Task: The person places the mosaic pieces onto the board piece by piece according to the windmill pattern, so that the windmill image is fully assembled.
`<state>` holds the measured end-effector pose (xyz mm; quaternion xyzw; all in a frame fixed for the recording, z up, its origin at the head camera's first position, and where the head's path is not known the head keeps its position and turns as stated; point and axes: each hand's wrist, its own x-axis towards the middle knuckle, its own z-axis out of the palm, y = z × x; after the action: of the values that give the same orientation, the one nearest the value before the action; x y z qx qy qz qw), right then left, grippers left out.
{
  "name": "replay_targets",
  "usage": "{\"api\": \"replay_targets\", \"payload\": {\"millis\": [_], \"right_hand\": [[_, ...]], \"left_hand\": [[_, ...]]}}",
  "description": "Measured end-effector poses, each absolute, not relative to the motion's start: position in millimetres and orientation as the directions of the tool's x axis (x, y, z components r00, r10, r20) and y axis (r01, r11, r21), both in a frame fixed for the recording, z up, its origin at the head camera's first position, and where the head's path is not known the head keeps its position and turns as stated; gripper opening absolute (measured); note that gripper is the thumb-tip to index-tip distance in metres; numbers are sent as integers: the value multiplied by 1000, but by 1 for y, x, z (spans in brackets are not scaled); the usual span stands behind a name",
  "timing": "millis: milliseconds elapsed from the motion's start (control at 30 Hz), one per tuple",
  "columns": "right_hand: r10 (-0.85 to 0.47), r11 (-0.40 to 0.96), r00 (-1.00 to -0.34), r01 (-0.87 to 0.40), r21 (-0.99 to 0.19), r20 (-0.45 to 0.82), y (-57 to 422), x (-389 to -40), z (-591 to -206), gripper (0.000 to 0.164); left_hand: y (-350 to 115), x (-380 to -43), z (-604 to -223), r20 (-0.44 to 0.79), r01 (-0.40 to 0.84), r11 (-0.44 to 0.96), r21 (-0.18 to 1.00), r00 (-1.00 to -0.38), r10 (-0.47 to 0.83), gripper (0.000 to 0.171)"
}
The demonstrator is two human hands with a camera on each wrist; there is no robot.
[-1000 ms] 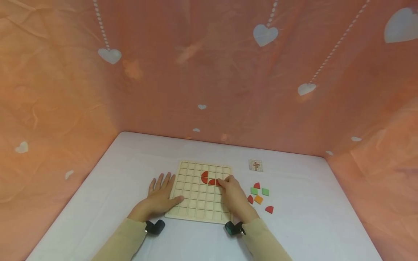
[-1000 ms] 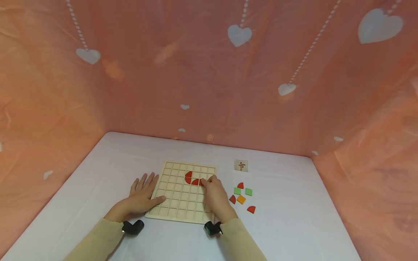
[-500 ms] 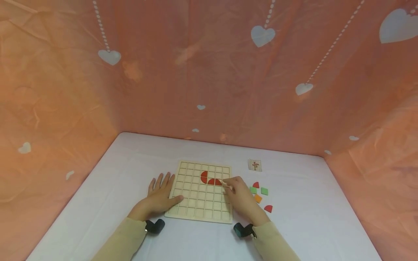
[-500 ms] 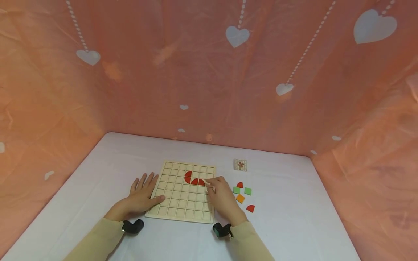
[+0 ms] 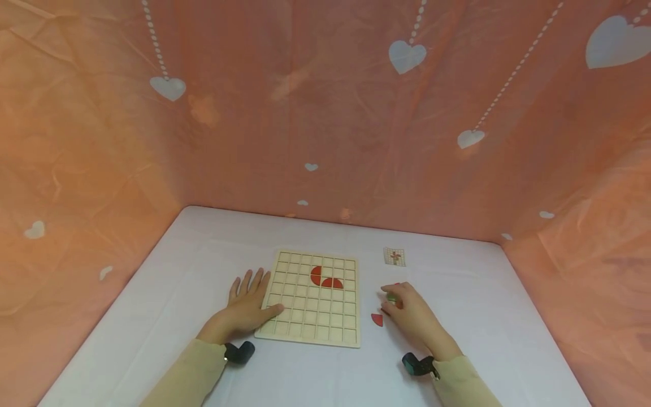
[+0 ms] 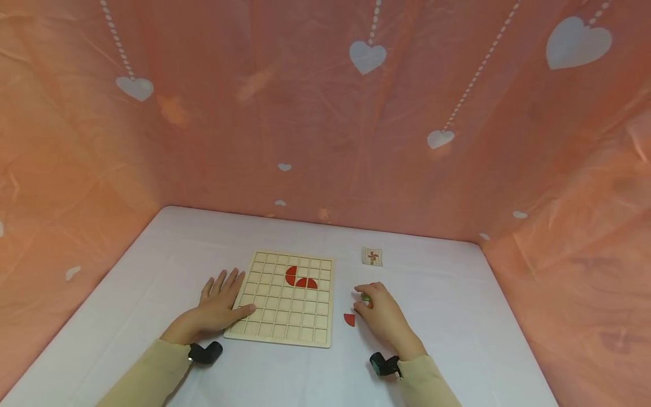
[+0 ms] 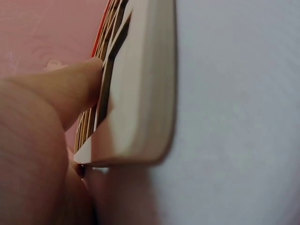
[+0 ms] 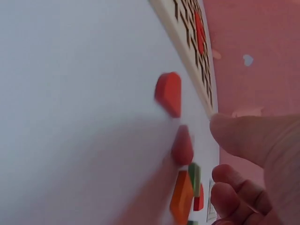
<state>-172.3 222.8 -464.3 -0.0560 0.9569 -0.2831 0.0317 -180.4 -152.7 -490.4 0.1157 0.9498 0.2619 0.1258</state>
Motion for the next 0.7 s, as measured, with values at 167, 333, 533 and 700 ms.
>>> {"api": "replay_targets", "payload": {"millis": [167,333,533,700], "right_hand": [[-144,828,-989,-106,-550,-25,229,-170,-467,33],[-135,829,-990,-91,-553,-40,231,-168,-468,30],[-123,830,-991,-71,-553,-58,231,-166,-468,31],[-120,839,-991,-73,-540,-53,232,-166,-470,31]], "left_hand": [[-153,-181,-488,-189,146,839,525,-941,282,95],[-153,-182,-490,-185,149,841,520,-942,281,94],[-154,-182,-490,-176,157,836,527,-941,288,94],[-155,-183,-493,-172,174,843,509,-939,297,93]]}}
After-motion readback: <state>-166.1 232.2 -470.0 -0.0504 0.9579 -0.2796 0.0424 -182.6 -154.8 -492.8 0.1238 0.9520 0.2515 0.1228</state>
